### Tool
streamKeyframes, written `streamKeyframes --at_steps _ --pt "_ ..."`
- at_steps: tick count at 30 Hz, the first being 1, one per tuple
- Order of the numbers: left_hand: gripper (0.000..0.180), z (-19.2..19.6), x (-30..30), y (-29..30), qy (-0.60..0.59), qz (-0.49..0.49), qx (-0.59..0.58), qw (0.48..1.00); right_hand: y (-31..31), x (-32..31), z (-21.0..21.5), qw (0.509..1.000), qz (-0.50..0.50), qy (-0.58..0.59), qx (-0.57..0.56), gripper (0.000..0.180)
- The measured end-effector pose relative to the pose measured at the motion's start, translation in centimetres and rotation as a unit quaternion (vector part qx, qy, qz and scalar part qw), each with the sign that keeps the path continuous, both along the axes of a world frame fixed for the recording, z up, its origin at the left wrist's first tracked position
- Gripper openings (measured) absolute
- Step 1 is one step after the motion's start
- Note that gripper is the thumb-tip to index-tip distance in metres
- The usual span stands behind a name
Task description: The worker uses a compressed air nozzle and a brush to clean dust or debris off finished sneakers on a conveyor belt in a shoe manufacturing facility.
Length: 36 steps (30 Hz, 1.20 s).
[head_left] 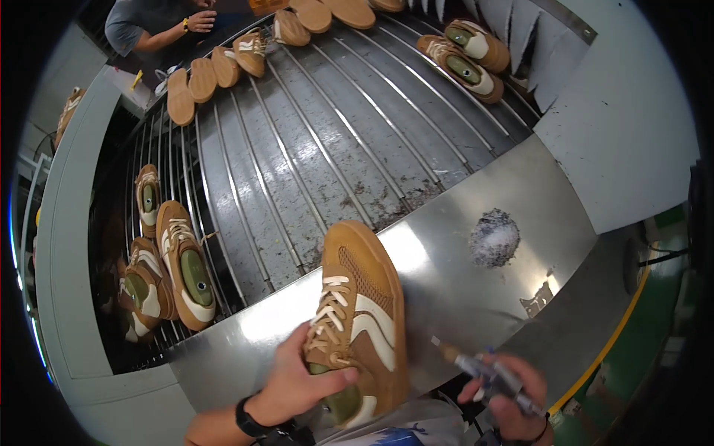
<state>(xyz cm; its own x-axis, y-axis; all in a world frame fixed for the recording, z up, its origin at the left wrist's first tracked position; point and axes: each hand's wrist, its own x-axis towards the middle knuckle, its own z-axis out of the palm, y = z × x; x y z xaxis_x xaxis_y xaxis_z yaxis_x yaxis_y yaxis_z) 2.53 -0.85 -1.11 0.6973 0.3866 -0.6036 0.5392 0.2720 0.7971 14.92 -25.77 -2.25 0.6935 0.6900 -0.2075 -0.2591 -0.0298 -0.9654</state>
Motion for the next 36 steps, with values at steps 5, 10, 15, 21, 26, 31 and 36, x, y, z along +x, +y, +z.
streamKeyframes --at_steps 5,10,15,21,26,31,36 --pt "0.069 5.1 1.1 1.6 -0.112 -0.383 0.507 0.764 1.0 5.1 -3.4 0.974 -0.221 -0.049 0.001 0.047" --pt "0.024 2.1 0.5 2.4 -0.202 -0.510 0.660 0.513 -0.3 7.0 -3.6 0.973 -0.218 -0.054 -0.045 0.043" --pt "0.022 1.4 0.6 2.6 -0.235 -0.483 0.645 0.544 1.4 6.6 0.1 0.994 -0.032 0.102 0.005 0.042" --pt "0.017 0.5 -0.1 2.6 -0.216 -0.465 0.640 0.572 8.5 7.5 2.1 0.967 0.242 0.067 -0.031 0.046" --pt "0.025 1.9 0.9 3.2 -0.271 -0.428 0.614 0.605 10.3 7.1 3.1 0.960 0.271 0.064 -0.029 0.043" --pt "0.026 2.0 0.9 3.8 -0.271 -0.452 0.609 0.593 10.6 6.3 3.5 0.966 0.256 0.035 -0.026 0.039" --pt "0.025 0.9 0.8 3.5 -0.308 -0.348 0.641 0.611 11.7 6.1 3.5 0.969 0.242 0.037 -0.029 0.038"
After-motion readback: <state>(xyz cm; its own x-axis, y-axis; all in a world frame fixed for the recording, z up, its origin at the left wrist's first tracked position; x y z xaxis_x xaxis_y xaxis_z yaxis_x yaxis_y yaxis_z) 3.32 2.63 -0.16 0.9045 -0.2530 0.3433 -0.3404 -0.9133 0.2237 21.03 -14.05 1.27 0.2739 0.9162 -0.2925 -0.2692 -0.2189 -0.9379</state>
